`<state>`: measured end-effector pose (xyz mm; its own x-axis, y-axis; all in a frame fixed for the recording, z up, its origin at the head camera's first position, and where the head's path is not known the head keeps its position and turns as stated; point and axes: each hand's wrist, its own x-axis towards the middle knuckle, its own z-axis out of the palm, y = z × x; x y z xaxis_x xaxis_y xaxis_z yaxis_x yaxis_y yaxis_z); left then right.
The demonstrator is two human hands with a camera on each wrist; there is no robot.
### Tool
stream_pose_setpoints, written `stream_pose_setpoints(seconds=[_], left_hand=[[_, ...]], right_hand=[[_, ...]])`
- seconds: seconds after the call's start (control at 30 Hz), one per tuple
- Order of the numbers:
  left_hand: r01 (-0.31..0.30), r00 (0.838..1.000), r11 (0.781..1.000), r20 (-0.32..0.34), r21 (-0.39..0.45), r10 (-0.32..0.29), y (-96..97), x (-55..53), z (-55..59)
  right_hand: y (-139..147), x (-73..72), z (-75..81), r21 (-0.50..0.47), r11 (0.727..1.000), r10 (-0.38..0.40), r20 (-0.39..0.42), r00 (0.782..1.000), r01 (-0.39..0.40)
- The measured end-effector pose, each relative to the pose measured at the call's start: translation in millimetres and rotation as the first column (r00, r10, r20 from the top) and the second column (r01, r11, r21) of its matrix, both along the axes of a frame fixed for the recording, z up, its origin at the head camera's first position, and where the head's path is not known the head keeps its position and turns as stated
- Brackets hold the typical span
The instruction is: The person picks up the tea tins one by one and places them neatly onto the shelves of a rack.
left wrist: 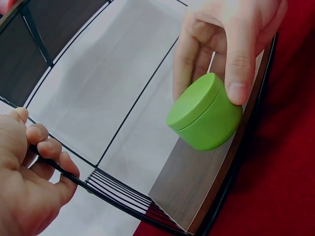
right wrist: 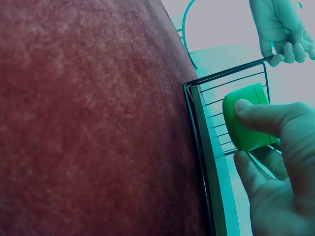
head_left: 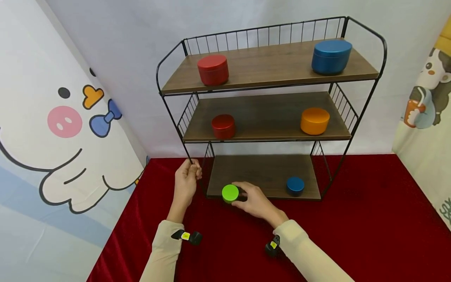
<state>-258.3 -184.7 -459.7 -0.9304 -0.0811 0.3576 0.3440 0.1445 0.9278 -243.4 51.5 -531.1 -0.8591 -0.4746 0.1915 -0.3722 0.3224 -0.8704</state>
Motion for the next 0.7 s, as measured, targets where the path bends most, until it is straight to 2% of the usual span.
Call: stream_pose_setpoints(seconds=[0.37,0.7], left_hand=[[0.005,1.0,1.0,-0.01,-0.001,-0.005,-0.3,0.7,-0.4],[-0.001,1.0,1.0,-0.01,-0.002,0.001,-0.2,0.0,-0.7]], right_hand=[[0.2,-6.0,5.3,0.027,1.0,-0.015,-0.008,1.0,0.015],[0.2,-10.3,9.4,0.011,1.0,-0.019,-0.03,0.999,0.019]])
